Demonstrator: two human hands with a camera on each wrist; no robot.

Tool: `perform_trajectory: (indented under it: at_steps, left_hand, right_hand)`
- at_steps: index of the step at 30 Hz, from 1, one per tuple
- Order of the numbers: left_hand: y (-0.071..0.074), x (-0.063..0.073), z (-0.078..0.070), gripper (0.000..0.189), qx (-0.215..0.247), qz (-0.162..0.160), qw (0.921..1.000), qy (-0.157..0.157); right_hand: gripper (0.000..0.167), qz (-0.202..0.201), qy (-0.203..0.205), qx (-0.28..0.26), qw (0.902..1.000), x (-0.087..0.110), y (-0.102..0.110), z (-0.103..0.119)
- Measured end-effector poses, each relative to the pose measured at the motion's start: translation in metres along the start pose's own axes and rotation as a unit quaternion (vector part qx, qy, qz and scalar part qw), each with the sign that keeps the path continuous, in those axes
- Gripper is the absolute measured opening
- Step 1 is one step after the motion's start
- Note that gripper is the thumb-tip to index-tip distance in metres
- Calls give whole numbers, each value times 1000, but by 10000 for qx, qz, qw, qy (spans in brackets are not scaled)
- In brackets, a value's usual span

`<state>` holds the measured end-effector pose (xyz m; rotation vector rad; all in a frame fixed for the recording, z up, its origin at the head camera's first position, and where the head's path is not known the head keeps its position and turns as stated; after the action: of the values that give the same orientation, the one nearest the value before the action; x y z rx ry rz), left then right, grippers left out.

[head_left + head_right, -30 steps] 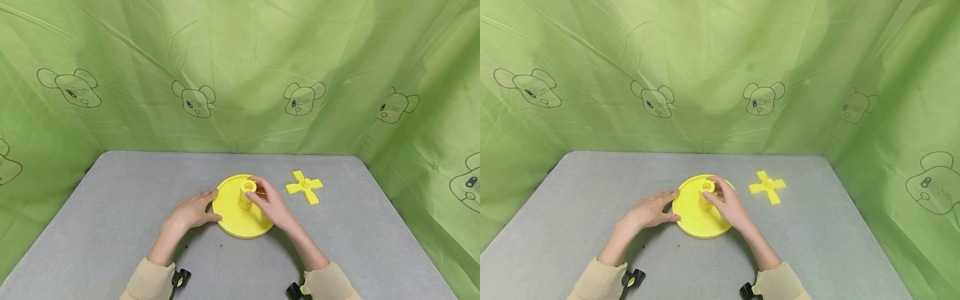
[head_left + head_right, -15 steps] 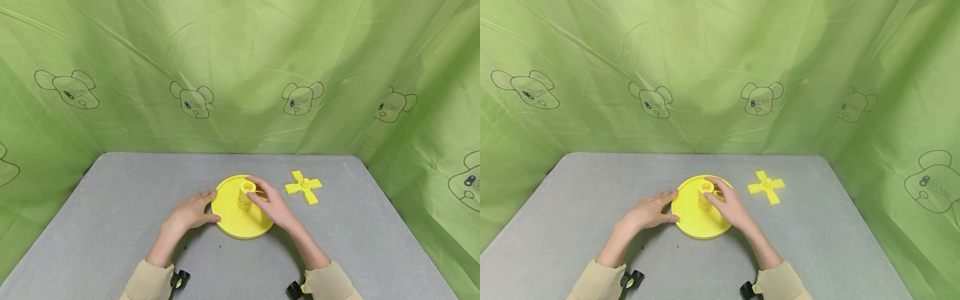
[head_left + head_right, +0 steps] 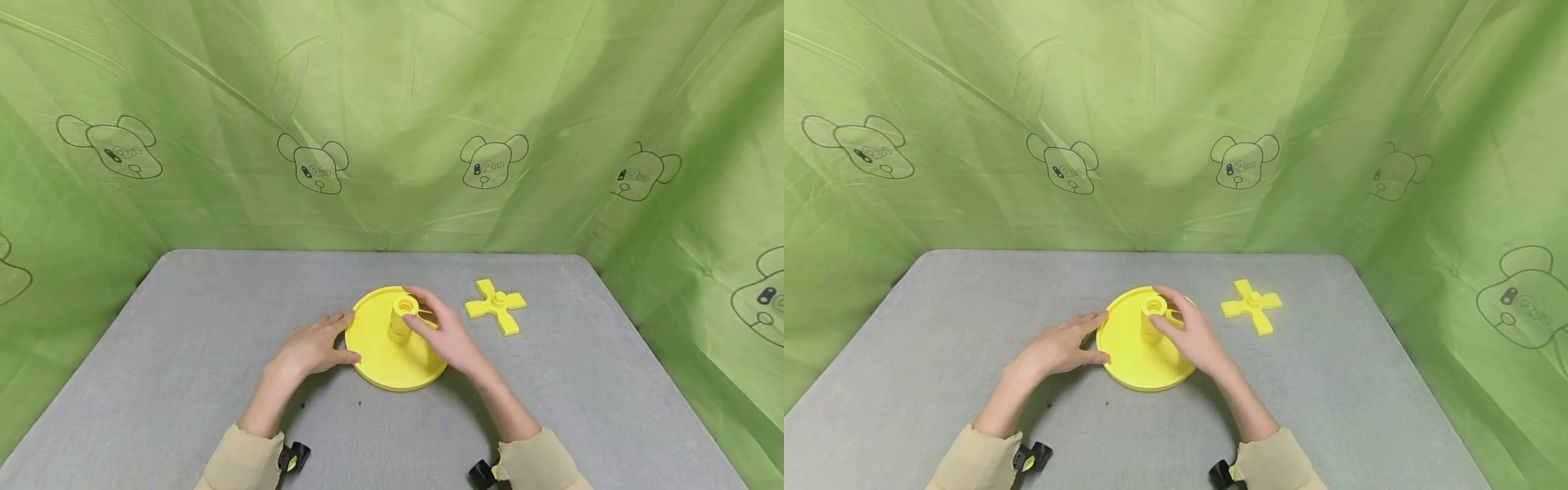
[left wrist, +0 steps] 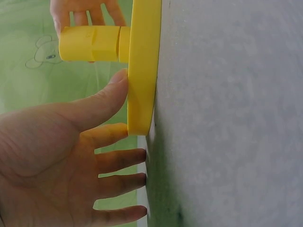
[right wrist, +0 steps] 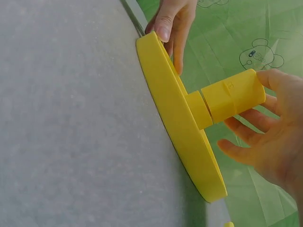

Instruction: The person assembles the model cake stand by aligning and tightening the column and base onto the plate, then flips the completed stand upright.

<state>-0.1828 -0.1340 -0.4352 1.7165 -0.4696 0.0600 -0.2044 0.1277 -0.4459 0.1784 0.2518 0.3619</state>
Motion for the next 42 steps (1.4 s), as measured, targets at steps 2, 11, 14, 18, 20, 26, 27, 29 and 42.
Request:
perform_trajectory:
  at_steps: [2, 11, 14, 18, 20, 26, 27, 29, 42]
  left_hand:
    - [0, 0, 0, 86, -1, -14, 10000, -10]
    - [-1, 0, 0, 86, 57, -5, 10000, 2]
    - [-1, -1, 0, 86, 92, 21, 10000, 19]
    - [-1, -1, -1, 86, 98, 36, 9999, 25]
    - [0, 0, -1, 85, 94, 34, 9999, 27]
    - [0, 0, -1, 85, 26, -2, 10000, 1]
    - [0, 0, -1, 85, 19, -2, 10000, -4]
    - [0, 0, -1, 86, 23, -4, 10000, -16]
    - [1, 0, -2, 86, 13, 2, 10000, -74]
  right_hand:
    - [50, 62, -33, -95, 9999, -1, 1, 0]
    - [44, -427, -195, 216, 9987, 2, -5, 2]
    - [47, -538, -176, 291, 9980, 3, -8, 3]
    - [54, -384, -21, 338, 9987, 2, -8, 2]
    - [55, -235, 82, 375, 9990, 2, -7, 2]
    - [47, -9, 156, 244, 9996, 1, -3, 3]
    - [46, -53, 112, 225, 9997, 1, -3, 3]
    - [44, -211, -9, 280, 9994, 1, -4, 3]
    - [54, -77, 60, 307, 9995, 2, -3, 5]
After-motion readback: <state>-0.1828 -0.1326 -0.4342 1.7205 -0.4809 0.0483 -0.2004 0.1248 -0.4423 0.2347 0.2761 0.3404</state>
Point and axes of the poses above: each hand's wrist, its own x-axis away from the middle knuckle, its own y-axis out of the back of the hand, z = x × y, the point moved 1 cm from there along -x, towards the middle knuckle, and after that the axes turned 12 degrees about -x, right-handed, at the moved point
